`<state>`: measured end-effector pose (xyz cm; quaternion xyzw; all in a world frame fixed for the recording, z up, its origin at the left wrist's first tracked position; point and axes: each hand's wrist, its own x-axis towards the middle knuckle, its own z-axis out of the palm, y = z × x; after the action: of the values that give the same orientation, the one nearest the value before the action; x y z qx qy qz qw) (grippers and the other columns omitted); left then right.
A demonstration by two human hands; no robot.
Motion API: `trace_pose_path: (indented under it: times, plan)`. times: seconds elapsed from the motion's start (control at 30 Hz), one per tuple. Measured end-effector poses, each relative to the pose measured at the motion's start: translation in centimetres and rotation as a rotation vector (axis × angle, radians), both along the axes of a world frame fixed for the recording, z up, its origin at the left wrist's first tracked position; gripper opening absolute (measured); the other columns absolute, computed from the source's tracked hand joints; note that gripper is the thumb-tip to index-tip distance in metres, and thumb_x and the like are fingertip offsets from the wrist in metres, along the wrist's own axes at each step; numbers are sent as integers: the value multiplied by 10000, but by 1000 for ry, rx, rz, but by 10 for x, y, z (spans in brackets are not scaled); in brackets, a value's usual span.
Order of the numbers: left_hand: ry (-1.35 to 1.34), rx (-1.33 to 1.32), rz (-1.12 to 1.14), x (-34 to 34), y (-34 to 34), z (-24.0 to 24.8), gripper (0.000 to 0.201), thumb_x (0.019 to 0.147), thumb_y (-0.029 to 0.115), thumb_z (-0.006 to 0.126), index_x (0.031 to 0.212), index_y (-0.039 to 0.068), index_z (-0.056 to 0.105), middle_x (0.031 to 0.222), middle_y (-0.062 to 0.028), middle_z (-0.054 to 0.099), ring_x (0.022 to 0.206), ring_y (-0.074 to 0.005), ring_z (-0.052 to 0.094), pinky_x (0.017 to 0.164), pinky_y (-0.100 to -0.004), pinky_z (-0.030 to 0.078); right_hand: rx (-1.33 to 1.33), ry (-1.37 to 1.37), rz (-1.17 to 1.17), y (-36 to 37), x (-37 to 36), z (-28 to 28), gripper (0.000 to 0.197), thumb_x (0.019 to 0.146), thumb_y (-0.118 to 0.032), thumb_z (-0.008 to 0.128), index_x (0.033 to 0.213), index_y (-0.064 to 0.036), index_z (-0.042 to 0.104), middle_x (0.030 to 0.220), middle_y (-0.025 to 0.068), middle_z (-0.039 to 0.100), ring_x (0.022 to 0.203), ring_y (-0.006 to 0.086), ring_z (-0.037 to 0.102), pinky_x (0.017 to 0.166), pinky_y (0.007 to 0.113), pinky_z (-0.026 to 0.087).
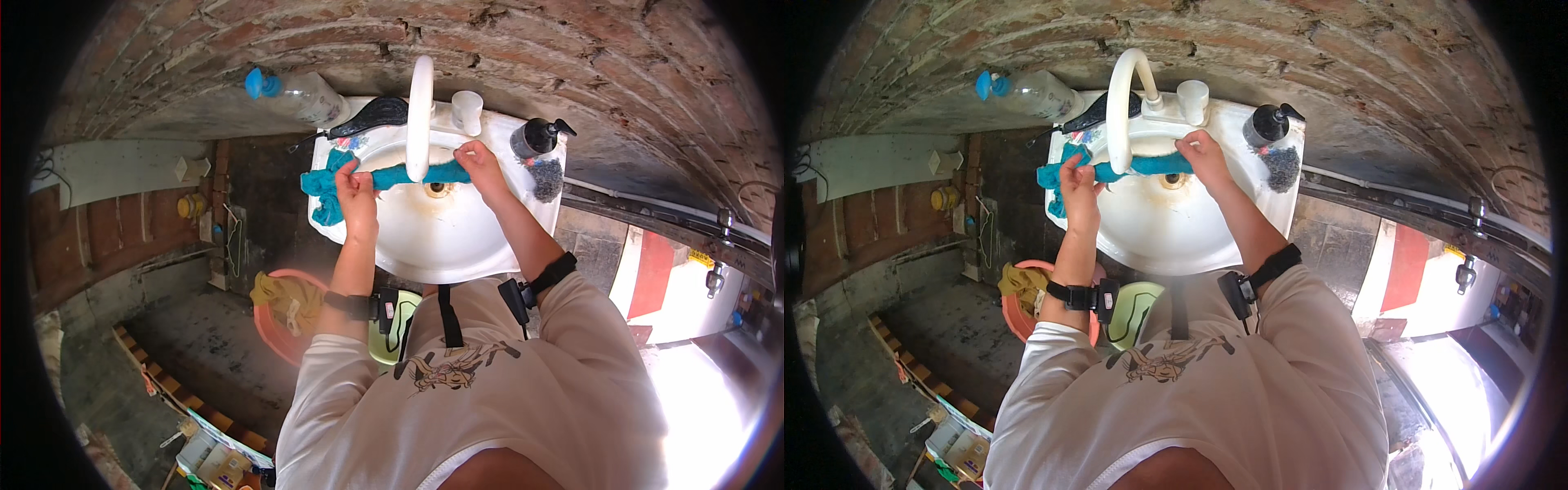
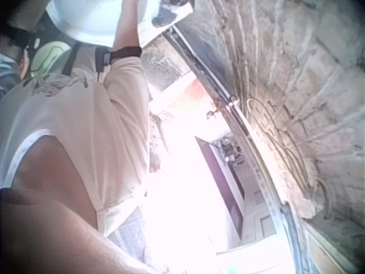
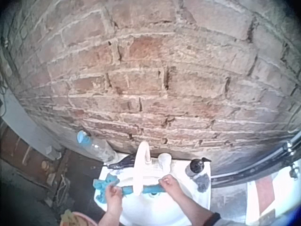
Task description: The person walks to a bathroom, places a blue rag into a sink under a running faucet, and washes it by hand, rubbing and wringing it out.
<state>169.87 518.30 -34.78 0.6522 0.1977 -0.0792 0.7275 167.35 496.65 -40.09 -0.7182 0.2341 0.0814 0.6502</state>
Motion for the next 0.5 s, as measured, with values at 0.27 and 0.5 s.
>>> trace_pose_path:
  times: [0.27,0.5]
  plan:
    - [142,-243,-137,-22,-38,30,281,850,79,471,1118,55,390,777,13,479,693,-56,469,608,-206,432,759,475,-155,37,-39,-34,411,838,-432,440,1069,-94,476,978,53,516,893,186,514,764,406,464]
    - [152,-287,-77,-33,-21,12,244,830,45,477,1071,58,443,775,24,486,706,-63,482,676,-213,428,1091,379,-443,52,-31,-30,264,830,-213,500,1053,-72,490,956,56,554,865,199,547,731,358,460]
